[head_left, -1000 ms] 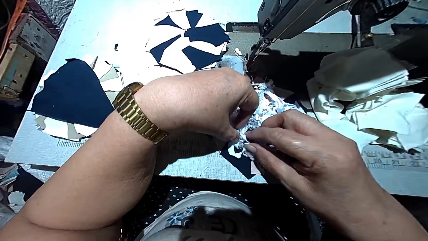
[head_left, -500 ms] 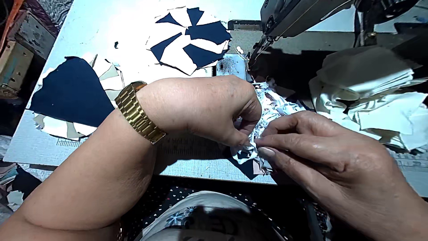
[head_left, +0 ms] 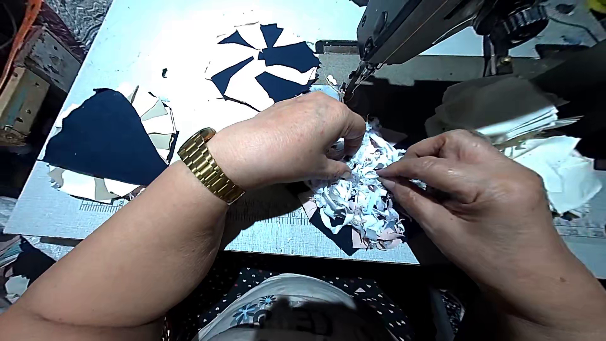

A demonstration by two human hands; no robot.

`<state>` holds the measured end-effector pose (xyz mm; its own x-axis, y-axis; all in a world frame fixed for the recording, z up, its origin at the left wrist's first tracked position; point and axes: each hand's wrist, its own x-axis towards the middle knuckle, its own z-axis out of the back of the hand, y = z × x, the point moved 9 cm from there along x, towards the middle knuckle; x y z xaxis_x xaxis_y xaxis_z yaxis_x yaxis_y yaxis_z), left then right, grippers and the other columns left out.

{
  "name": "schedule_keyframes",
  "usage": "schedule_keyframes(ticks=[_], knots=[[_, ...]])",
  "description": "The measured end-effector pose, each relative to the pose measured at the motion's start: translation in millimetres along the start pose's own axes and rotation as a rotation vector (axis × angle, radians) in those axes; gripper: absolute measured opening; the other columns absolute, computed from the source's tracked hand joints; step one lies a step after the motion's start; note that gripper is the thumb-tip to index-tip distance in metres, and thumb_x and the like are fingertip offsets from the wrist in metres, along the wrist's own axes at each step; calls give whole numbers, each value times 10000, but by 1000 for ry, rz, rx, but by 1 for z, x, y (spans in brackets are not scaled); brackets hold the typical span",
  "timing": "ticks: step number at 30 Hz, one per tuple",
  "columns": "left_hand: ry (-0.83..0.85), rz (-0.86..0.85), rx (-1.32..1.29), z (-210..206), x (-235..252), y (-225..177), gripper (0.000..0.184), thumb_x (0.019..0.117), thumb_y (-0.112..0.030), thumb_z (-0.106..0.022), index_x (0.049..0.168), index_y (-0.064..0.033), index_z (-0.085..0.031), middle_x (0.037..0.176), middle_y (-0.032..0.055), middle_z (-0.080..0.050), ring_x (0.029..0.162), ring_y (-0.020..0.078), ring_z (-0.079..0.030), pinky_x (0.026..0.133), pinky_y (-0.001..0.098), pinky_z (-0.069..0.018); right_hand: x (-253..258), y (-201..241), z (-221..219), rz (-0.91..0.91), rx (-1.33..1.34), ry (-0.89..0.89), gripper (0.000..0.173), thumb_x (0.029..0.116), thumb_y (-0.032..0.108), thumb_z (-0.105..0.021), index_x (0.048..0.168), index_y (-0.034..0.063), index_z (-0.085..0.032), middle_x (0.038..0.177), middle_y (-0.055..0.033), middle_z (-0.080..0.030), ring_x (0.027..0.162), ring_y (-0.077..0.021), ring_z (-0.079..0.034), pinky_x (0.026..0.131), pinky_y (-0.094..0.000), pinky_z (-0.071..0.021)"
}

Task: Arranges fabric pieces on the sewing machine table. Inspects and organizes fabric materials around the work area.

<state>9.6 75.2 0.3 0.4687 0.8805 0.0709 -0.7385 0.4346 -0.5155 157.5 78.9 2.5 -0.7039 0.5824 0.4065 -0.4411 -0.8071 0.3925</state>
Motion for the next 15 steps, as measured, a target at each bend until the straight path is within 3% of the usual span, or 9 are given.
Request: schedule_keyframes(ticks=[4, 8, 10, 15], knots=[[-67, -83, -77, 9, -1, -7, 151, 922, -248, -754, 1013, -129, -736, 701, -58, -623, 588, 26, -528, 564, 223, -454, -1, 7, 6, 20, 94, 13, 154, 938, 173, -653, 998, 108, -779, 1048, -46, -608, 928, -72, -584, 769, -187, -489], [-10, -189, -138, -1, -2, -23, 151, 895, -241, -788, 990, -126, -765, 743, -52, -657, 628, 9, -554, 576, 194, -466, -5, 7, -5, 50, 89, 129, 230, 955, 225, -608, 1055, 156, -803, 1035, -10, -629, 982, -136, -587, 817, -309, -489], [30, -187, -112, -8, -1, -25, 170, 894, -269, -788, 1001, -139, -761, 761, -58, -656, 649, 12, -557, 593, 206, -465, -8, 5, 0, 40, 136, 132, 239, 973, 218, -596, 1082, 159, -799, 1052, 3, -626, 994, -103, -589, 833, -265, -499], [42, -222, -189, -7, -2, -31, 170, 881, -239, -806, 976, -111, -746, 707, -54, -627, 598, -1, -526, 540, 170, -431, -20, -4, 17, 4, 245, 122, 199, 947, 289, -661, 1051, 169, -782, 1037, 48, -624, 886, -24, -596, 719, -170, -514]])
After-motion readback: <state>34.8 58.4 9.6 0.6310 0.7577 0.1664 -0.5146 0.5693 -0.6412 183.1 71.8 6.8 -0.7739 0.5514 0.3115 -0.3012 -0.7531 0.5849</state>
